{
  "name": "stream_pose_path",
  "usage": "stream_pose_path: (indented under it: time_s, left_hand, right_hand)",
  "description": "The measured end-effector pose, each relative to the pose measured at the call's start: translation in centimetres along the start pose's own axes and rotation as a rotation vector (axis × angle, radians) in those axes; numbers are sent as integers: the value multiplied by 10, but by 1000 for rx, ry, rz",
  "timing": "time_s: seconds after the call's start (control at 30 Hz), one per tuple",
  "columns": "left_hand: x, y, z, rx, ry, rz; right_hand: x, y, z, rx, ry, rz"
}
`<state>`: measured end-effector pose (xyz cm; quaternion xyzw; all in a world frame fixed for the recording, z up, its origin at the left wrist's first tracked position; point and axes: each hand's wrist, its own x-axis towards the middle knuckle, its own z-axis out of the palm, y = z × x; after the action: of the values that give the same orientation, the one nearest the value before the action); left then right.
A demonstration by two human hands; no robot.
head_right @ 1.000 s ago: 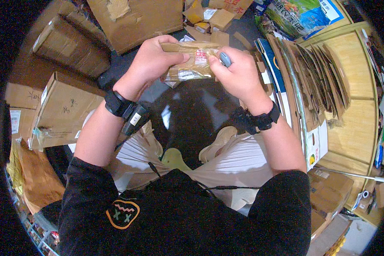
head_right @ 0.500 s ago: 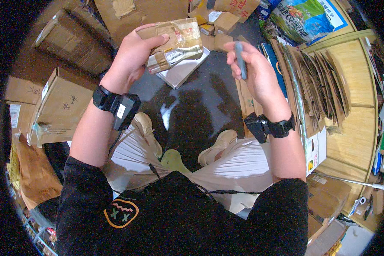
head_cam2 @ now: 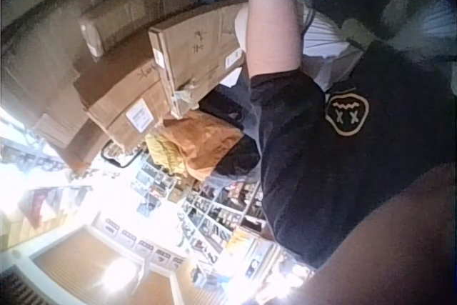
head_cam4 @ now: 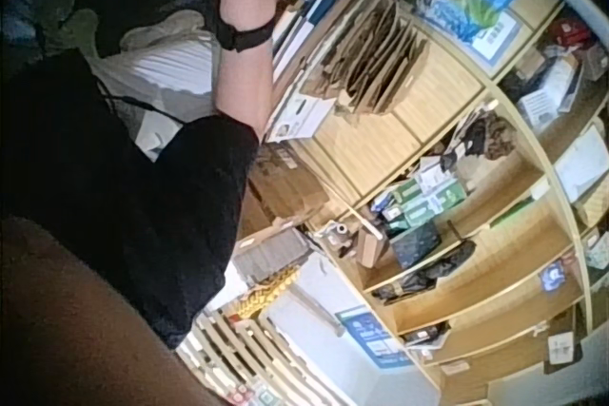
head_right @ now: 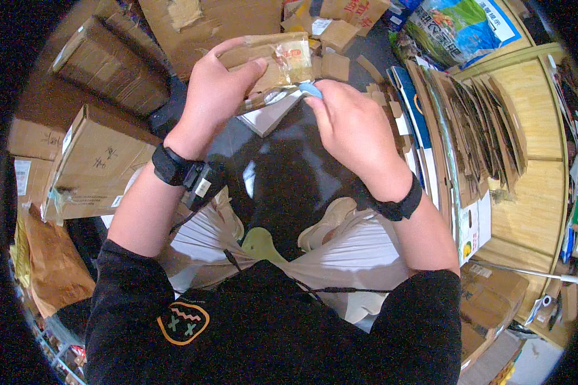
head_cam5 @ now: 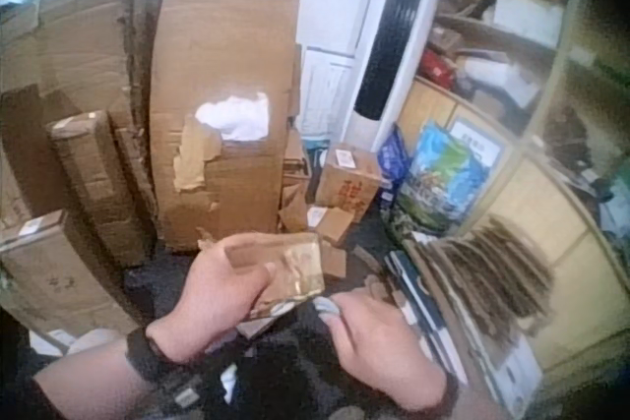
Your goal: The person peels tape from small cardboard pieces using a box cutter, tears sections apart by hand, and stacks the flattened cardboard onto a pile.
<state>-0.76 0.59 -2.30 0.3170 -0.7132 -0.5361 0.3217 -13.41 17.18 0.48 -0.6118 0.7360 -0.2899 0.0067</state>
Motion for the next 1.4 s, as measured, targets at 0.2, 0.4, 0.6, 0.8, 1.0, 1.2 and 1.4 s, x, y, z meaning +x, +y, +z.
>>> stream_pose_path:
  time_s: [0.2, 0.4, 0.6, 0.8, 1.0, 1.2, 1.4]
  left_hand:
    - [-9, 7, 8, -53, -22, -19]
    - [-14, 14, 5, -304, -49, -104]
    - [5, 15, -32, -415, 23, -140]
    - [5, 5, -20, -525, -40, -209]
    - [-4, 16, -7, -414, -45, -194]
    - [-11, 21, -1, -313, -92, -214]
    - [-14, 19, -5, -420, -61, -221]
  right_hand:
    - [1, -1, 10, -172, 42, -90]
    - [1, 10, 14, -213, 51, -161]
    - [-7, 73, 5, -402, 45, -72]
    - [2, 23, 6, -253, 143, -208]
    - [7, -6, 13, -144, 189, -243]
    - [7, -4, 15, -173, 143, -241]
    - [3, 13, 11, -240, 47, -252]
